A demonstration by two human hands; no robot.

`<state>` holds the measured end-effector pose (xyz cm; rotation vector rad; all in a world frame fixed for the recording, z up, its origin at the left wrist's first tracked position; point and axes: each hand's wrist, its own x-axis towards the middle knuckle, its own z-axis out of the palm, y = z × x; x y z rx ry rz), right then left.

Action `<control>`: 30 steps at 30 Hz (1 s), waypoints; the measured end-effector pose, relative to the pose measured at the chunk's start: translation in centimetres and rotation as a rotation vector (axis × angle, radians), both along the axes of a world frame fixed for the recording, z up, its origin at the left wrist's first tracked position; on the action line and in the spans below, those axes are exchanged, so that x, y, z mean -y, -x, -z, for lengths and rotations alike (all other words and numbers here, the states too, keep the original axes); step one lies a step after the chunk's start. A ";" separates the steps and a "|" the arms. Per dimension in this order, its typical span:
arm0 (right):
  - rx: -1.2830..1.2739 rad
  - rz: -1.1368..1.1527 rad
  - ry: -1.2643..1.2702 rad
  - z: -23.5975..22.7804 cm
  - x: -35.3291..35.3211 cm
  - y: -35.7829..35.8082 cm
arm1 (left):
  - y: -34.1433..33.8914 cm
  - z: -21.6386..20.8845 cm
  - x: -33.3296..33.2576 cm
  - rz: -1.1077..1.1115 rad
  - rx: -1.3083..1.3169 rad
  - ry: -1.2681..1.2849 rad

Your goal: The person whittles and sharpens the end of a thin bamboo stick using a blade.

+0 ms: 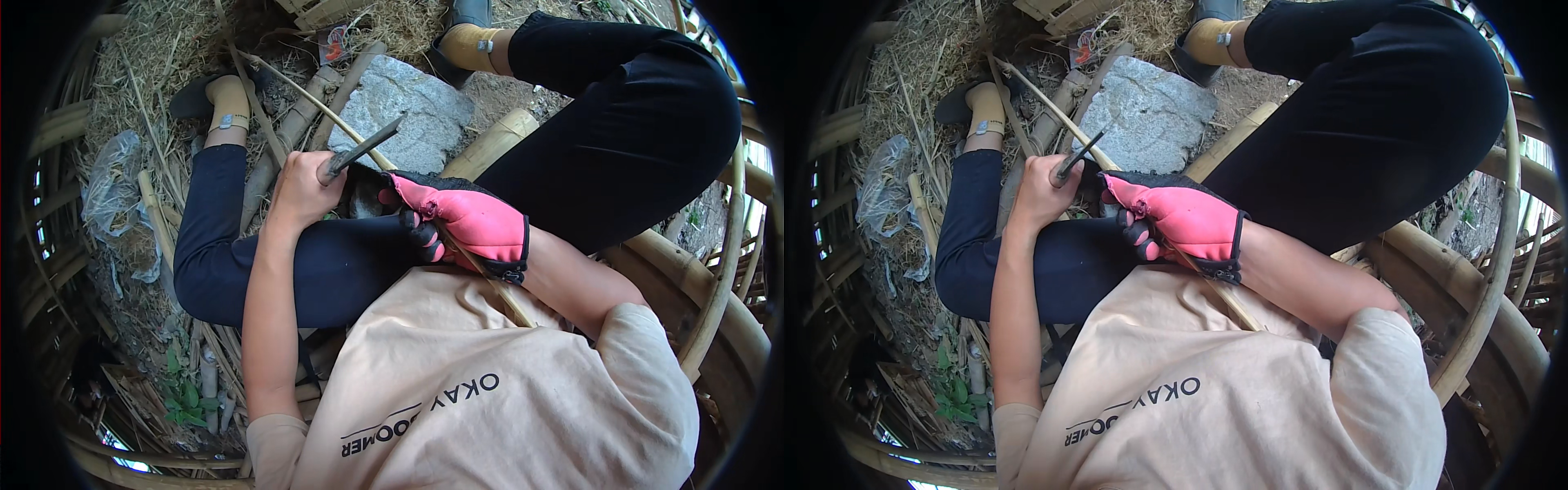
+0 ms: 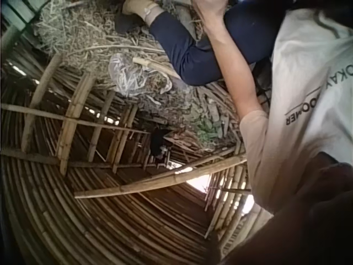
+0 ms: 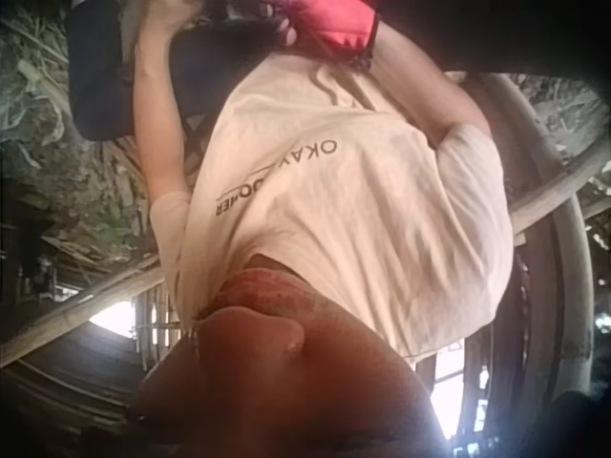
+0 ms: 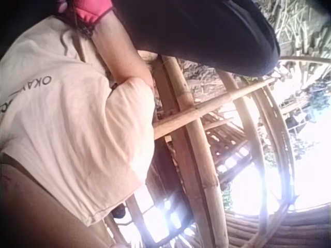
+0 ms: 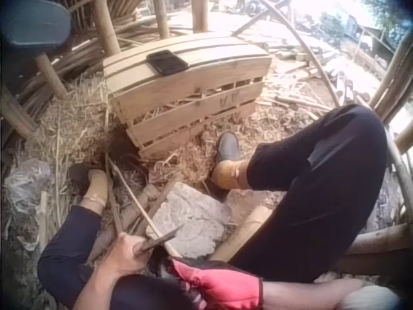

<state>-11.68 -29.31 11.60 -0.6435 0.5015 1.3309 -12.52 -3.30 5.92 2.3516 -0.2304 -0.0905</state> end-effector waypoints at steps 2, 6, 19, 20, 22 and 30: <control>0.015 0.006 -0.008 0.0 0.2 -0.1 | -0.2 -1.0 0.9 -0.002 -0.095 0.033; -0.012 -0.004 0.034 -0.2 0.2 -0.2 | -0.8 -0.6 0.7 -0.096 -0.171 -0.086; -0.037 0.007 0.066 -0.4 -0.2 0.0 | -1.7 2.1 -3.7 -0.264 -0.194 -0.082; -0.034 0.010 0.062 -0.5 -0.3 -0.1 | -1.6 1.8 -3.0 -0.259 -0.198 -0.078; -0.030 0.015 0.058 -0.5 -0.2 -0.1 | -1.4 0.7 -1.5 -0.116 -0.167 -0.058; -0.028 0.023 0.035 -0.4 0.1 -0.2 | -1.1 0.4 -0.2 -0.032 -0.136 -0.031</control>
